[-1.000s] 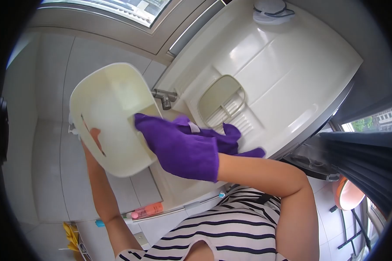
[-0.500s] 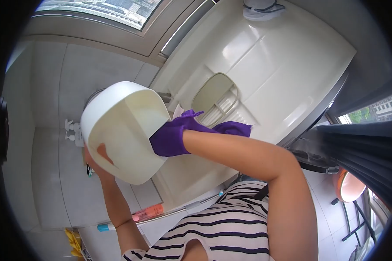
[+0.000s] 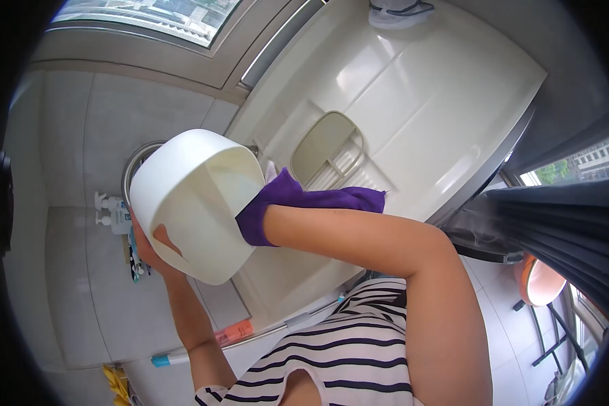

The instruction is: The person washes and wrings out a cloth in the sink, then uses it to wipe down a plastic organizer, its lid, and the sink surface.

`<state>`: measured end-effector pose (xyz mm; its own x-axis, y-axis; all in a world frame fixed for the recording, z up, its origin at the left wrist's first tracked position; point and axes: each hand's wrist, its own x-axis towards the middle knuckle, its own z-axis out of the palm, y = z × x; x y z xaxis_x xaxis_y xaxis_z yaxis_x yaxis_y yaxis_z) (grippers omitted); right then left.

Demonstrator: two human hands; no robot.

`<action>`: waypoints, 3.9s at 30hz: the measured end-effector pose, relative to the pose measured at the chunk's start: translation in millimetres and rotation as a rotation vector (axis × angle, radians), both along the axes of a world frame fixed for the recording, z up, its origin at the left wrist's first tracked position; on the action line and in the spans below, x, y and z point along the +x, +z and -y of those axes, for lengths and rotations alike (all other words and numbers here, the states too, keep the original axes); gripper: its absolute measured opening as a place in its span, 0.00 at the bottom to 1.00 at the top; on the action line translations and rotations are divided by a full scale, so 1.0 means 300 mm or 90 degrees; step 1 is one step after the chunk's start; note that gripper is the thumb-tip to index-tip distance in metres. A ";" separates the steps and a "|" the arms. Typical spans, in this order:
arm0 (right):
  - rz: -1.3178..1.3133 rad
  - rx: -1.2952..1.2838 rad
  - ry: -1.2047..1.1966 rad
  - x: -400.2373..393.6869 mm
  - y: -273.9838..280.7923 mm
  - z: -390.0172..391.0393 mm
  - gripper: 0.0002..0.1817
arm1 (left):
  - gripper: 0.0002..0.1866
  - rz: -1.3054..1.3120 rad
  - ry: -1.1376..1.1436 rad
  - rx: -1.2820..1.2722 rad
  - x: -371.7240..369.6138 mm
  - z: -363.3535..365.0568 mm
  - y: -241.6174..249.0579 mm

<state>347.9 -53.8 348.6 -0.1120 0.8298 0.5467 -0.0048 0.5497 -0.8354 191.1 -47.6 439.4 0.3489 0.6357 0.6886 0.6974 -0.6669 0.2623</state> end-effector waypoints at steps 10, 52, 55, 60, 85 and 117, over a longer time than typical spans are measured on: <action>0.468 0.015 0.369 0.315 0.054 0.209 0.07 | 0.24 0.258 0.146 -0.350 -0.072 -0.071 0.017; -0.101 0.066 0.048 -0.049 -0.046 0.031 0.15 | 0.33 -0.047 -0.030 0.174 0.090 -0.062 -0.112; 0.032 0.214 0.112 -0.054 -0.110 0.037 0.12 | 0.33 -0.277 0.202 0.336 0.018 -0.075 -0.126; 0.280 -0.028 0.337 0.230 -0.186 0.147 0.15 | 0.22 0.508 0.187 -0.161 0.033 -0.085 -0.083; -0.051 -0.066 -0.210 0.049 -0.101 0.145 0.20 | 0.21 0.910 -0.084 -0.437 0.194 -0.092 -0.168; -0.464 -0.023 -0.049 0.432 -0.159 0.077 0.13 | 0.26 0.626 -0.231 -0.696 0.492 -0.005 -0.533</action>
